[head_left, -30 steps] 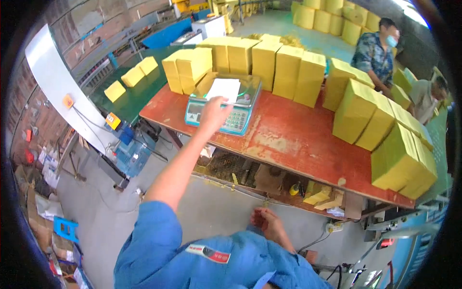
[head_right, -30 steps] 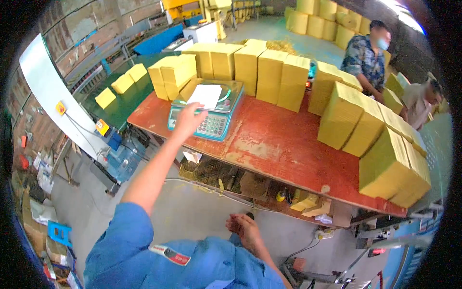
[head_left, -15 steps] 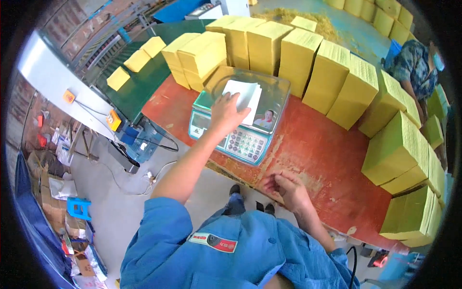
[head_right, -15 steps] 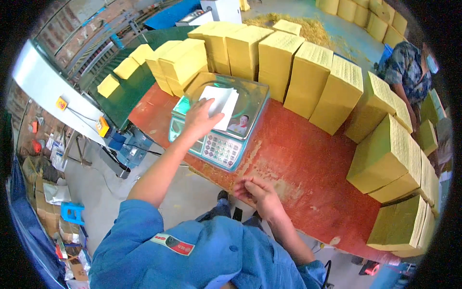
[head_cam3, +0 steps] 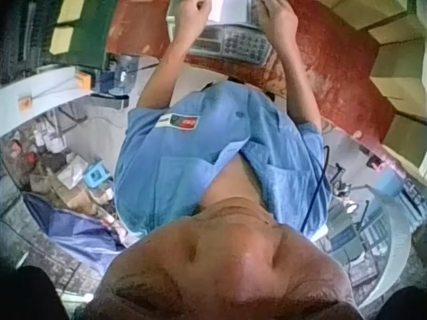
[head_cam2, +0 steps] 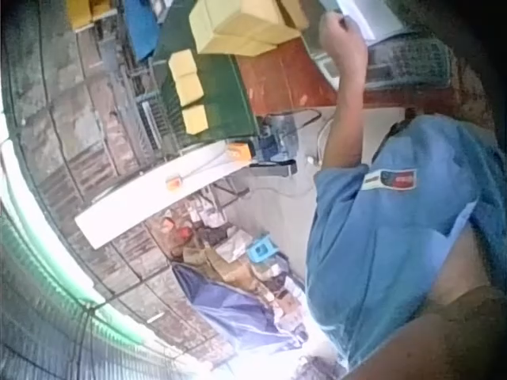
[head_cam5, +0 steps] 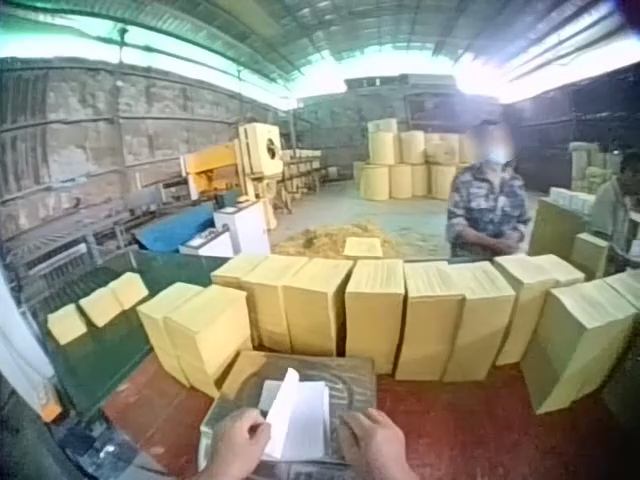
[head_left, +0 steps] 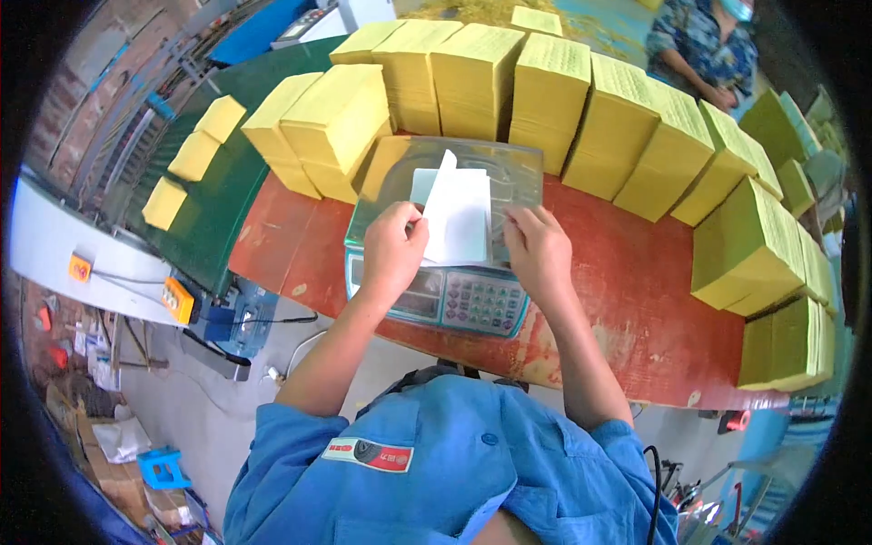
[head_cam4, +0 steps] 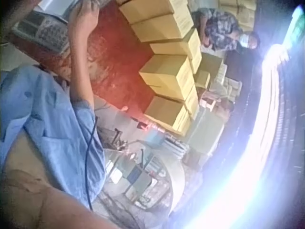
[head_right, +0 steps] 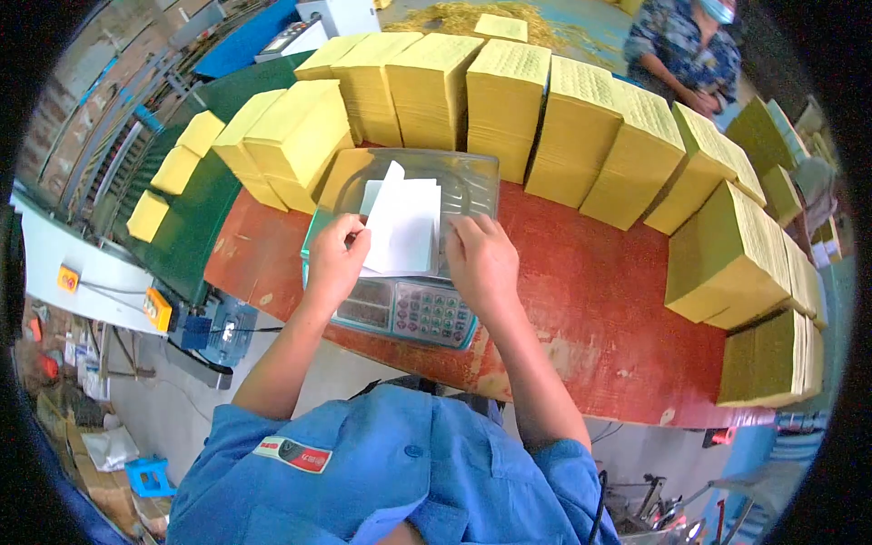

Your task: The recorder is weighing stacks of yellow paper, adding white cardboard separators, and using an industrial strapping machine to bind the stacks.

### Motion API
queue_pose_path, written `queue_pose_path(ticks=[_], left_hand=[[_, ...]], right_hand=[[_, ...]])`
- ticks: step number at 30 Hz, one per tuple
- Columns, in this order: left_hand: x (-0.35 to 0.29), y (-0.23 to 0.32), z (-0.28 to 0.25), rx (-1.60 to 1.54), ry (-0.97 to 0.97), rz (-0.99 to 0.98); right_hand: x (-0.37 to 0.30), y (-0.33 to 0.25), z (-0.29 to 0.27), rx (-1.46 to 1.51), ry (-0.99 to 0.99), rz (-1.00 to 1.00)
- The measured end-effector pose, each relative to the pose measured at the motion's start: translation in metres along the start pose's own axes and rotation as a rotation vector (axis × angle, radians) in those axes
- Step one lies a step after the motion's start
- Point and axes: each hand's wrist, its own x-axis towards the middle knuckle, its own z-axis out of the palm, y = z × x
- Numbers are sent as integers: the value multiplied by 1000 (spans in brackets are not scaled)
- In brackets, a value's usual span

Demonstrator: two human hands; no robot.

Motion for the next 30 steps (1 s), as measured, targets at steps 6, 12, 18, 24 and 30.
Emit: queue_pose_path(ticks=[6,12,18,24,30], left_hand=[[15,2,-3,-132,-160,40],[27,-21,-4,-107,-305,185],[38,-24,5,-342,-343,-126],[42,-14,8,-390,-408,-166],[42,-22,-3,-395,-441,-224]], right_hand=[[15,-11,32,-165,-26,-16],[12,-30,37,-28,41,17],[17,-37,42,300,20,198],[20,-40,47,570,-4,345],[16,-31,66,374,160,259]])
